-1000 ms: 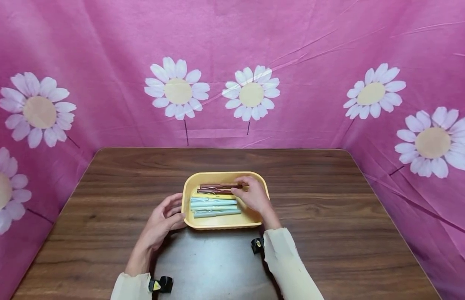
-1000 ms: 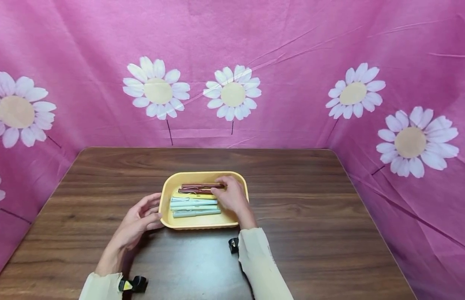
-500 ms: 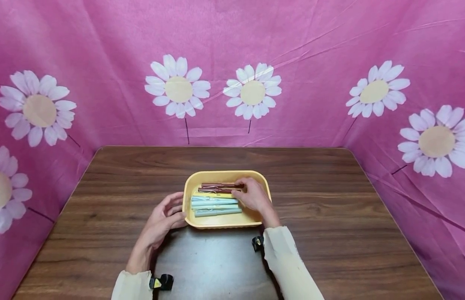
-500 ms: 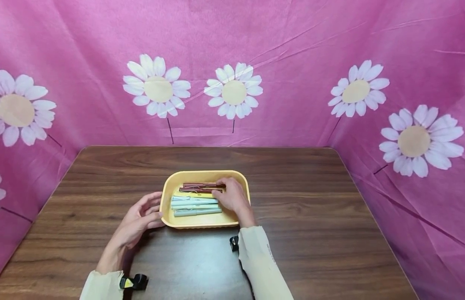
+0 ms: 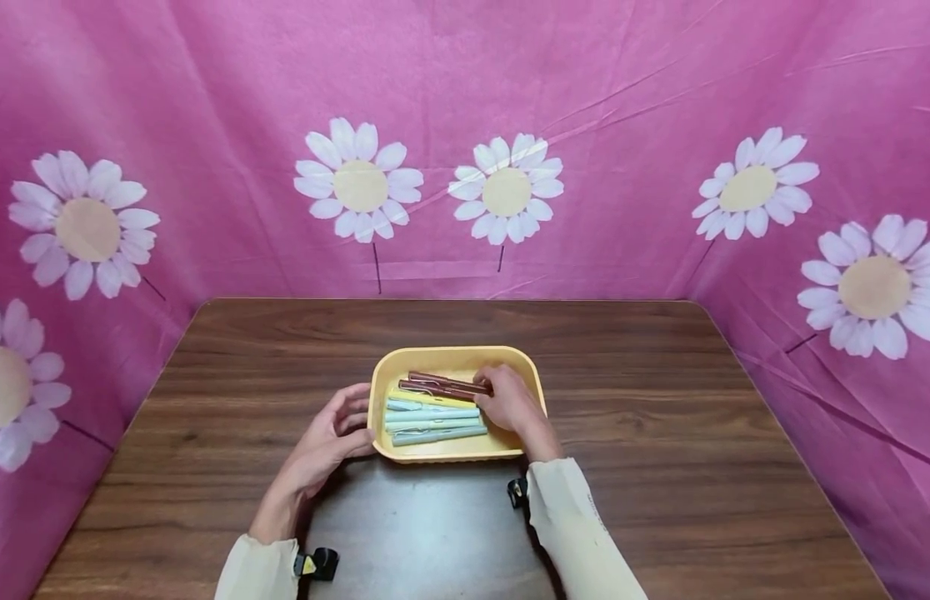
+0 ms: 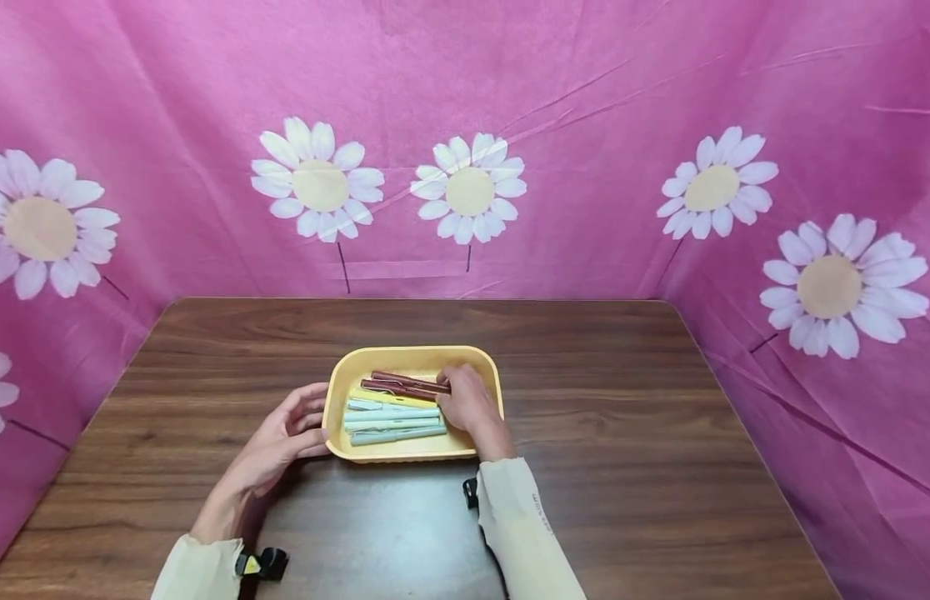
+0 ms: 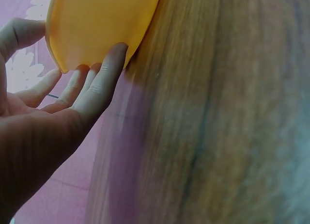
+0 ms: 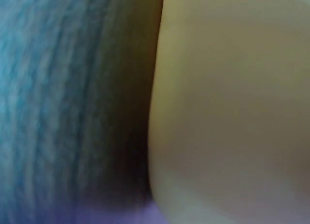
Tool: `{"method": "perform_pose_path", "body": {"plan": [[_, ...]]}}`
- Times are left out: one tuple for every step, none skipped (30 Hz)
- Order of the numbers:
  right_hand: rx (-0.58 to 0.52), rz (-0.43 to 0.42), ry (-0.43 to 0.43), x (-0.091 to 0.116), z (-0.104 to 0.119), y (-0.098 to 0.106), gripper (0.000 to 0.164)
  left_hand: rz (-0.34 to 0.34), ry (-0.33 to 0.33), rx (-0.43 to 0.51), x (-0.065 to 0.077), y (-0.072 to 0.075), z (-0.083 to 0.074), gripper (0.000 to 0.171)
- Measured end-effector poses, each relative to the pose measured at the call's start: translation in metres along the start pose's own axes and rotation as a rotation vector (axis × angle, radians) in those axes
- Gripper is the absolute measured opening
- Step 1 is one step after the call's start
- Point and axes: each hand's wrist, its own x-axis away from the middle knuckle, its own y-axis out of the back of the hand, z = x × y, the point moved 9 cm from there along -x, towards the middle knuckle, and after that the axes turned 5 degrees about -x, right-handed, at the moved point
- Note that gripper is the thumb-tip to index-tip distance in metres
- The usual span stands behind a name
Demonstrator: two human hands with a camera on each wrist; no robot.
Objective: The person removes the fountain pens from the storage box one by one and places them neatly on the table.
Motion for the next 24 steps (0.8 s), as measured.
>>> {"method": "perform_pose_path", "body": {"plan": [[-0.001,0.006,-0.002,0.0004,-0.0006,-0.0002,0.016,0.005,-0.001,0.002,-0.0008,-0.0006,0.0004,0.071],[0.001,0.01,-0.003,0.0006,-0.0011,-0.0004,0.013,0.009,-0.002,0.004,-0.0014,-0.0011,0.0006,0.071],[-0.002,0.016,-0.009,0.0007,-0.0019,-0.0008,0.011,0.013,-0.006,0.004,-0.0019,-0.0014,0.0003,0.072],[0.002,0.02,-0.014,0.0007,-0.0025,-0.0012,0.008,0.017,-0.008,0.004,-0.0021,-0.0017,0.0001,0.072],[0.0,0.025,-0.023,0.0006,-0.0033,-0.0017,0.007,0.021,-0.012,0.003,-0.0024,-0.0016,0.0,0.072],[-0.002,0.03,-0.03,0.0004,-0.0037,-0.0023,0.005,0.025,-0.014,0.005,-0.0025,-0.0014,-0.0002,0.072],[-0.01,0.033,-0.038,0.0,-0.0039,-0.0029,0.004,0.024,-0.015,0.005,-0.0024,-0.0008,-0.0006,0.072],[-0.018,0.034,-0.04,-0.0003,-0.0034,-0.0031,0.004,0.023,-0.017,0.004,-0.0021,-0.0002,-0.001,0.073],[-0.029,0.034,-0.039,-0.0007,-0.0023,-0.0032,0.004,0.021,-0.018,0.001,-0.0019,0.0009,-0.0012,0.073],[-0.039,0.032,-0.036,-0.0007,-0.0013,-0.0032,0.004,0.018,-0.017,-0.002,-0.0016,0.0017,-0.001,0.073],[-0.049,0.031,-0.035,-0.0008,-0.0004,-0.0032,0.004,0.016,-0.018,-0.004,-0.0013,0.0024,-0.001,0.073],[-0.059,0.031,-0.033,-0.0008,0.0005,-0.0034,0.004,0.014,-0.024,-0.013,-0.0009,0.0029,-0.0017,0.073],[-0.068,0.03,-0.03,-0.0009,0.0013,-0.0033,0.004,0.012,-0.026,-0.02,-0.0006,0.0036,-0.0014,0.073],[-0.077,0.032,-0.032,-0.001,0.0015,-0.0035,0.004,0.012,-0.028,-0.024,-0.0005,0.0039,-0.0013,0.073],[-0.085,0.031,-0.036,-0.001,0.0013,-0.0035,0.004,0.012,-0.029,-0.025,-0.0007,0.0042,-0.0008,0.073],[-0.094,0.028,-0.042,-0.0012,0.0009,-0.0032,0.004,0.015,-0.033,-0.026,-0.0009,0.0042,-0.0008,0.073],[-0.104,0.025,-0.048,-0.0014,0.0002,-0.0027,0.004,0.016,-0.033,-0.023,-0.0012,0.0042,-0.0008,0.073],[-0.117,0.022,-0.058,-0.0015,-0.0007,-0.002,0.003,0.016,-0.033,-0.021,-0.0017,0.0042,-0.0006,0.073],[-0.13,0.016,-0.068,-0.0016,-0.0016,-0.0009,0.002,0.017,-0.03,-0.012,-0.0021,0.0042,-0.0003,0.073],[-0.144,0.01,-0.08,-0.0014,-0.0025,0.0002,0.002,0.017,-0.028,-0.006,-0.0027,0.0039,-0.0005,0.073],[-0.158,0.0,-0.087,-0.001,-0.0032,0.0015,0.003,0.019,-0.029,-0.004,-0.0029,0.0038,-0.0008,0.072],[-0.171,-0.01,-0.092,-0.0006,-0.0038,0.0027,0.004,0.023,-0.033,-0.002,-0.0029,0.0034,-0.0014,0.072],[-0.182,-0.018,-0.097,0.0,-0.0044,0.0037,0.004,0.025,-0.033,-0.001,-0.0029,0.0031,-0.0016,0.072],[-0.195,-0.026,-0.102,0.0006,-0.0049,0.0045,0.004,0.029,-0.035,-0.002,-0.0027,0.0029,-0.0016,0.072]]}}
